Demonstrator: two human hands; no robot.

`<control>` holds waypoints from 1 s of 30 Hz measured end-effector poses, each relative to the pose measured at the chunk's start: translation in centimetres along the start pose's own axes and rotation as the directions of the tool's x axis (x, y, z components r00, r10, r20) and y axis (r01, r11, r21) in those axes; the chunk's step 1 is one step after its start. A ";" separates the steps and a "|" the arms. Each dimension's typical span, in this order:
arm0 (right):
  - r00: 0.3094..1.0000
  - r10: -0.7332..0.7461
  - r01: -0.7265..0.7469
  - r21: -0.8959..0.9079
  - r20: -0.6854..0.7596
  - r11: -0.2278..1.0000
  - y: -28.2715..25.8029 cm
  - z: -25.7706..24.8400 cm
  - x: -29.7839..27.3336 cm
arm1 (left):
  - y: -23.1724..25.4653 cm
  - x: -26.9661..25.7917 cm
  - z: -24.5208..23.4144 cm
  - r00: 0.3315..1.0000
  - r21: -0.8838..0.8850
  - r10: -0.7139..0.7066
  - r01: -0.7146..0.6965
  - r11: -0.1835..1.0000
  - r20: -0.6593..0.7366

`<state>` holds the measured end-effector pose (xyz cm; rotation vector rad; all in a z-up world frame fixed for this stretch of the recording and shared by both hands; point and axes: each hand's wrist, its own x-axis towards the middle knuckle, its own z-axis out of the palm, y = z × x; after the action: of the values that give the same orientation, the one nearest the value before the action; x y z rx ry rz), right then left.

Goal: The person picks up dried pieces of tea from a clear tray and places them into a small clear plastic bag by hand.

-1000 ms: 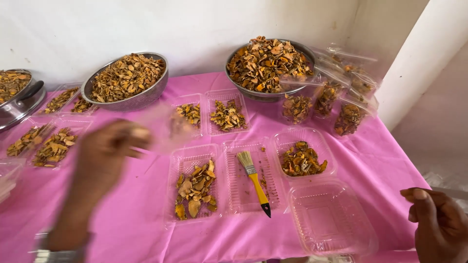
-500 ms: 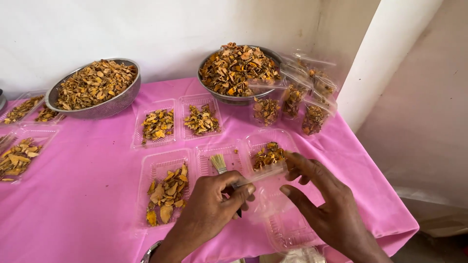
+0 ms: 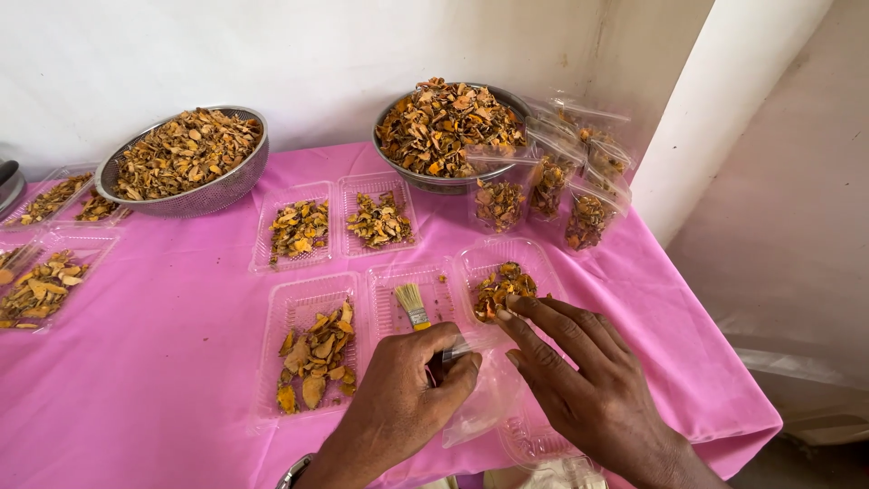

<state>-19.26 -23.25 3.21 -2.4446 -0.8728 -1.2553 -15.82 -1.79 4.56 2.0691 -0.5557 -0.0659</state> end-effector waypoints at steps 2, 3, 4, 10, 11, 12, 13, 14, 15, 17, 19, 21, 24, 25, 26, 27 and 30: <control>0.999 -0.039 0.038 -0.034 -0.016 0.999 -0.1 -0.1 -0.1 | -0.1 -0.1 0.1 0.999 -0.038 -0.045 0.045 0.998 -0.006; 0.999 -0.039 0.039 -0.034 -0.016 0.999 -0.2 0.1 -0.2 | -0.1 -0.1 0.2 0.999 -0.038 -0.045 0.045 0.998 -0.006; 0.998 -0.051 0.049 -0.040 -0.044 0.998 -0.2 0.2 -0.2 | -0.2 -0.2 0.4 0.999 -0.033 -0.033 0.033 0.999 -0.022; 0.980 -0.128 0.118 -0.078 -0.151 0.990 -0.5 0.6 0.2 | -0.6 -0.2 1.1 0.999 -0.024 -0.001 0.000 1.000 -0.049; 0.976 -0.145 0.130 -0.099 -0.161 0.987 -0.5 0.7 0.2 | -0.5 -0.2 1.1 0.999 -0.040 -0.007 0.006 0.999 -0.036; 0.976 -0.146 0.132 -0.097 -0.161 0.987 -0.5 0.9 0.1 | -0.6 -0.4 1.3 0.999 -0.040 -0.009 0.007 0.999 -0.038; 0.976 -0.146 0.128 -0.116 -0.161 0.985 -0.5 1.1 0.1 | -0.7 -0.5 1.5 1.000 -0.070 0.006 -0.008 0.997 -0.025; 0.976 -0.145 0.124 -0.133 -0.161 0.983 -0.5 1.3 0.1 | -0.8 -0.6 1.8 1.000 -0.101 0.020 -0.021 0.995 -0.012; 0.976 -0.147 0.127 -0.130 -0.161 0.983 -0.4 1.3 -0.1 | -0.6 -0.6 1.9 1.000 -0.101 0.018 -0.019 0.995 -0.016; 0.975 -0.148 0.133 -0.101 -0.163 0.986 -0.3 1.4 -0.5 | -0.4 -0.8 2.2 0.999 -0.157 -0.031 0.033 0.987 0.019; 0.984 -0.130 0.119 -0.088 -0.123 0.989 -0.2 1.1 -0.8 | -0.6 -0.8 2.6 0.998 -0.185 -0.051 0.054 0.981 0.023; 0.990 -0.110 0.103 -0.081 -0.085 0.991 0.0 1.0 -1.1 | -0.7 -0.7 2.9 0.997 -0.211 -0.066 0.071 0.975 0.030; 0.995 -0.084 0.079 -0.089 -0.052 0.993 0.1 0.7 -1.3 | -0.9 -0.6 3.4 0.999 -0.141 -0.047 0.048 0.989 0.012; 0.997 -0.072 0.070 -0.077 -0.022 0.995 -0.1 0.4 -1.2 | -1.1 -0.5 3.7 1.000 -0.087 -0.025 0.024 0.996 -0.006; 0.998 -0.061 0.061 -0.065 0.008 0.996 -0.2 0.1 -1.1 | -1.4 -0.5 4.0 1.000 -0.031 -0.004 0.003 1.000 -0.022; 0.998 -0.060 0.061 -0.062 0.009 0.996 -0.2 -0.1 -1.0 | -1.6 -0.5 4.2 1.000 -0.030 -0.006 0.006 1.000 -0.022; 0.995 -0.030 0.029 0.016 0.095 0.999 -0.1 -0.7 -1.0 | -1.8 -0.7 4.4 0.990 0.020 0.133 -0.132 0.991 -0.042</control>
<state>-20.28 -23.87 2.81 -2.5069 -0.9424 -1.1464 -16.97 -4.22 0.64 2.0399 -0.6677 0.0608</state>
